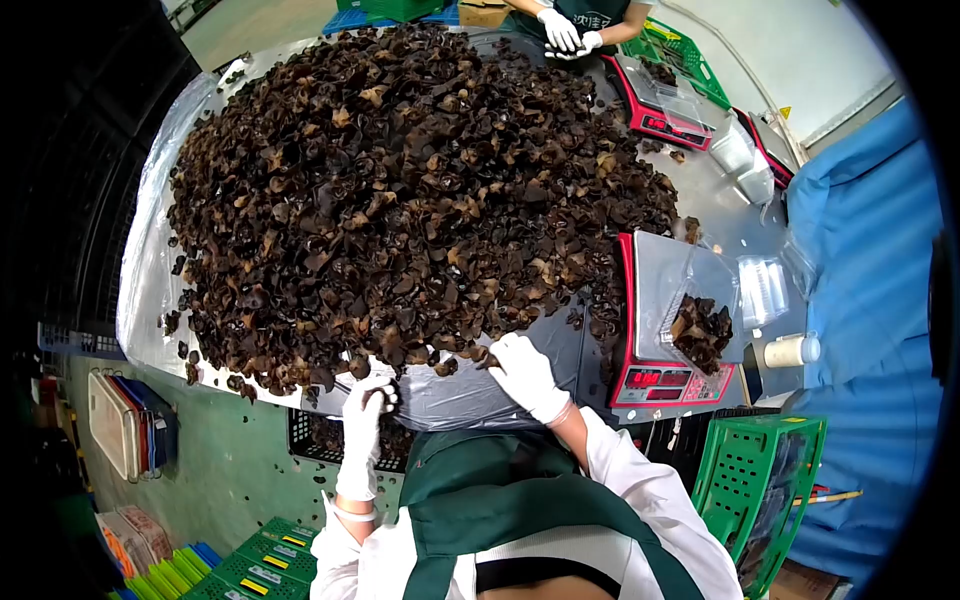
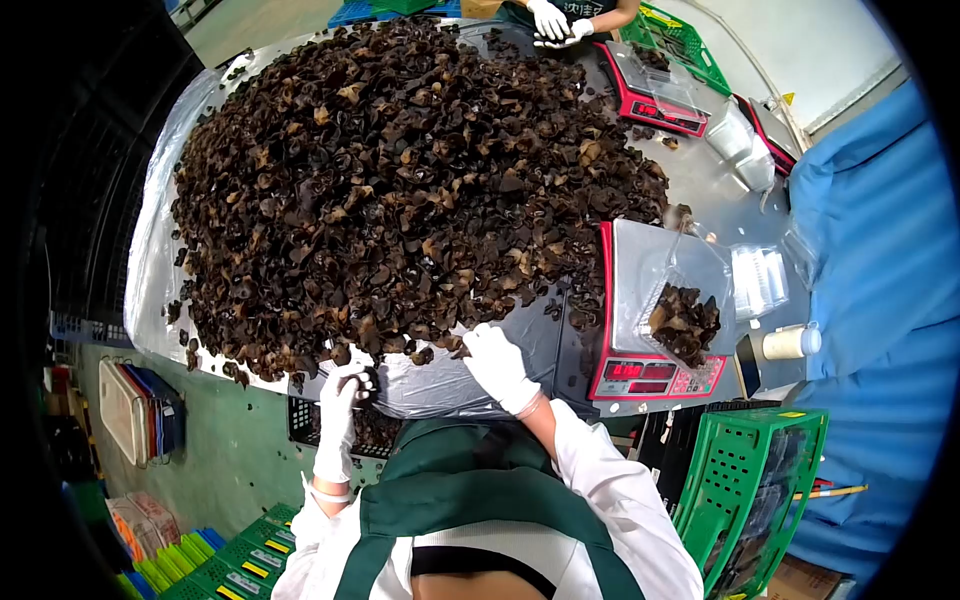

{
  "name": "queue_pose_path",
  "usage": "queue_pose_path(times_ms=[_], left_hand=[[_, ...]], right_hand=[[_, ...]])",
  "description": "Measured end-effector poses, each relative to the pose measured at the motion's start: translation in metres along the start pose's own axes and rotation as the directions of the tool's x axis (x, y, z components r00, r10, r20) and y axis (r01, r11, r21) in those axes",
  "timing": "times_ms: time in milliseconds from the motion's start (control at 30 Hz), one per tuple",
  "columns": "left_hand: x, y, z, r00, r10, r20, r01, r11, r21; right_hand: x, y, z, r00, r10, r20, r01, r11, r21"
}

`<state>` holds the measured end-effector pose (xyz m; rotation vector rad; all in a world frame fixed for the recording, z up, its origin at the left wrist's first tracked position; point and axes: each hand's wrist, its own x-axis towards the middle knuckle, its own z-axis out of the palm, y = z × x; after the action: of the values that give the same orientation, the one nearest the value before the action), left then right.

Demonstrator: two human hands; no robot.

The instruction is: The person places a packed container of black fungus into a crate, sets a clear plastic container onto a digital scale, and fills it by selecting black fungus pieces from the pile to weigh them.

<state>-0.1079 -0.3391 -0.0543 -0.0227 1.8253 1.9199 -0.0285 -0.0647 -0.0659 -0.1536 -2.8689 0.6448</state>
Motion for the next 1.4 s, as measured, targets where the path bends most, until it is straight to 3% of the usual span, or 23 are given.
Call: queue_pose_path(times_ms=[67,100,133,167,200,267,333,367,400,467,500,567,600,700,767,833,933,1033,1167,1267,1300,1367,1400], left_hand=[[0.007,-0.008,0.007,0.994,-0.099,0.050,0.103,0.992,-0.077],[0.010,-0.008,0.012,0.988,-0.129,0.090,0.137,0.986,-0.094],[0.012,-0.004,0.020,0.981,-0.171,0.093,0.181,0.978,-0.101],[0.014,0.001,0.028,0.974,-0.201,0.106,0.213,0.970,-0.119],[0.019,0.003,0.034,0.975,-0.167,0.150,0.178,0.982,-0.066],[0.031,-0.004,0.044,0.977,-0.062,0.205,0.038,0.992,0.119],[0.041,-0.005,0.062,0.950,0.215,0.227,-0.280,0.908,0.312],[0.043,0.003,0.073,0.917,0.310,0.251,-0.388,0.839,0.381],[0.042,0.011,0.084,0.917,0.322,0.237,-0.399,0.762,0.510],[0.054,0.003,0.090,0.809,0.465,0.359,-0.547,0.371,0.750],[0.061,-0.002,0.092,0.749,0.516,0.417,-0.574,0.190,0.796],[0.065,-0.013,0.089,0.754,0.473,0.456,-0.582,0.161,0.797],[0.063,-0.009,0.089,0.760,0.424,0.493,-0.591,0.135,0.795],[0.042,0.003,0.086,0.762,0.461,0.454,-0.621,0.326,0.713],[0.035,0.001,0.076,0.710,0.561,0.425,-0.667,0.342,0.662],[0.022,0.012,0.066,0.894,0.339,0.293,-0.444,0.586,0.677],[0.013,0.014,0.052,0.922,0.342,0.183,-0.377,0.679,0.630],[-0.001,0.013,0.027,0.944,0.326,0.050,-0.291,0.751,0.593],[-0.031,0.002,-0.027,0.941,0.267,-0.208,-0.095,0.798,0.596],[-0.049,-0.016,-0.072,0.855,0.210,-0.474,0.089,0.841,0.533],[-0.053,-0.011,-0.079,0.819,0.269,-0.506,0.101,0.801,0.590],[-0.049,-0.002,-0.086,0.783,0.261,-0.565,0.182,0.772,0.609],[-0.041,0.003,-0.083,0.785,0.371,-0.496,0.099,0.715,0.692]], right_hand=[[-0.005,0.017,0.002,0.993,0.100,-0.066,-0.078,0.958,0.276],[-0.008,0.026,-0.007,0.980,0.185,0.080,-0.199,0.827,0.526],[-0.009,0.031,-0.020,0.934,0.276,0.226,-0.347,0.555,0.756],[-0.013,0.035,-0.033,0.870,0.305,0.387,-0.456,0.202,0.867],[-0.019,0.040,-0.040,0.830,0.328,0.452,-0.467,-0.035,0.883],[-0.031,0.040,-0.061,0.836,0.336,0.434,-0.413,-0.135,0.901],[-0.043,0.041,-0.071,0.833,0.341,0.436,-0.390,-0.197,0.899],[-0.048,0.042,-0.071,0.808,0.381,0.449,-0.411,-0.180,0.893],[-0.048,0.043,-0.067,0.764,0.439,0.473,-0.514,-0.028,0.857],[-0.050,0.040,-0.053,0.719,0.548,0.429,-0.661,0.346,0.666],[-0.054,0.032,-0.046,0.916,0.373,0.149,-0.391,0.746,0.539],[-0.063,0.021,-0.033,0.965,0.257,0.046,-0.261,0.958,0.117],[-0.062,0.021,-0.030,0.979,0.194,0.069,-0.200,0.977,0.079],[-0.046,0.030,-0.033,0.961,0.243,0.133,-0.277,0.833,0.480],[-0.023,0.032,-0.031,0.957,0.280,0.078,-0.261,0.708,0.656],[0.007,0.027,-0.031,0.928,0.358,0.101,-0.343,0.715,0.609],[0.041,0.015,-0.018,0.974,0.188,-0.122,-0.129,0.916,0.380],[0.044,0.023,0.005,0.991,0.054,-0.119,-0.041,0.993,0.109],[0.014,0.028,-0.011,0.990,0.143,-0.017,-0.130,0.937,0.323],[0.006,0.037,-0.027,0.944,0.322,0.070,-0.304,0.769,0.562],[0.007,0.030,-0.036,0.934,0.343,0.096,-0.333,0.747,0.576],[0.013,0.001,-0.043,0.983,-0.017,0.181,-0.091,0.816,0.571],[0.016,-0.027,-0.052,0.923,-0.149,0.355,-0.124,0.760,0.639]])
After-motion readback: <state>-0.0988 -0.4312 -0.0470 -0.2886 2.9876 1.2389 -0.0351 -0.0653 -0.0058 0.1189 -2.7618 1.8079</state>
